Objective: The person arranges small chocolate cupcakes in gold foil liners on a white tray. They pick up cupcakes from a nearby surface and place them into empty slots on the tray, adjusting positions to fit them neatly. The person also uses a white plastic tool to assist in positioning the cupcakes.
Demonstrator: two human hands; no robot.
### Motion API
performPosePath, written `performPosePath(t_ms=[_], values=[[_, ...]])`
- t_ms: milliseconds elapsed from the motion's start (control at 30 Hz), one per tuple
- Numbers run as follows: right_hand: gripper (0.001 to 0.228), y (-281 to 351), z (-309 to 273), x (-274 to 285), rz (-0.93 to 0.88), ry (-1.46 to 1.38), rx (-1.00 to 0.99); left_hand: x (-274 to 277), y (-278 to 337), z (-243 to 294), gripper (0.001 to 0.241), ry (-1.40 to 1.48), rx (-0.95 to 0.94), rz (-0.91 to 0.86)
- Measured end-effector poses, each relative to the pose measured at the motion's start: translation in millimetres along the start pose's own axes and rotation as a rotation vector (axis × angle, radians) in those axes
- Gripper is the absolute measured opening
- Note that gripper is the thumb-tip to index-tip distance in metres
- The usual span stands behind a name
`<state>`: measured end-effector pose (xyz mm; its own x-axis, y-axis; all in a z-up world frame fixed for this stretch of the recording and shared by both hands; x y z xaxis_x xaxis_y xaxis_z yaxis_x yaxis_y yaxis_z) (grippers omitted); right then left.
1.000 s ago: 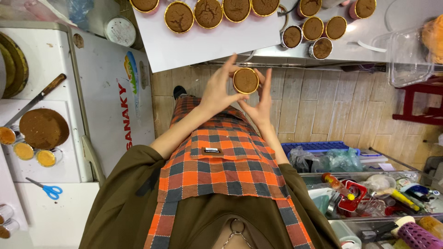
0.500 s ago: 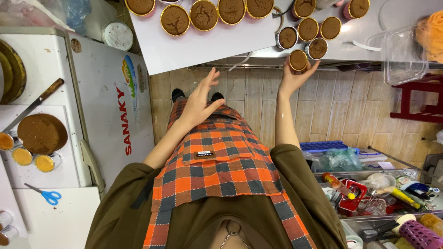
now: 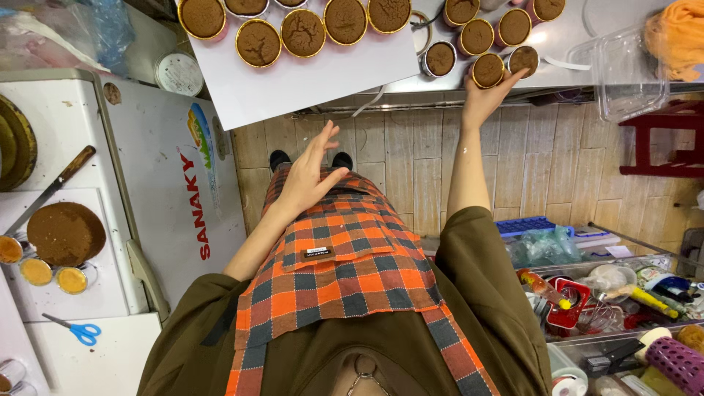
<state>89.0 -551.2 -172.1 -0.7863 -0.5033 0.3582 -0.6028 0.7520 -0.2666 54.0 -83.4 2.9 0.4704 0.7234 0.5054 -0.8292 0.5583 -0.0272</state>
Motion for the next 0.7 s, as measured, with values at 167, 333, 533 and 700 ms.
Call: performPosePath(t_ms=[167,333,533,700], values=[[0.128,-5.8,-8.1,10.6,-0.066,0.040,-0.064,-2.2,0.4,-0.6,0.087,-0.005,-0.014,0.001],[0.114,22.7,-45.8,19.2,0.082,0.245,0.141,16.5,-3.2,-7.3,0.073,-0.105,-0.044,0.179],[0.076,66.8,-129.7,-4.1,-0.020,0.178,0.318,84.7,-24.5,-27.8,0.049,-0.386,-0.039,0.539],[0.074,74.3,-229.9,-80.1,-0.421,0.165,0.643,103.0,-90.7,-31.6,0.070,-0.687,-0.258,0.461]])
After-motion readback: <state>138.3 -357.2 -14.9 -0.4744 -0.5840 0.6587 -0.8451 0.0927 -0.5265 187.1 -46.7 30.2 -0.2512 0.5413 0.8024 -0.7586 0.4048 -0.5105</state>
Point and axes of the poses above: each hand's wrist, its own y-axis away from the middle knuckle, its own x-axis out of the back of the hand, z = x × y, the point moved 8 cm from there along -y, towards the middle knuckle, and after that the axes turned 3 degrees about -y, right-handed, at the moved point
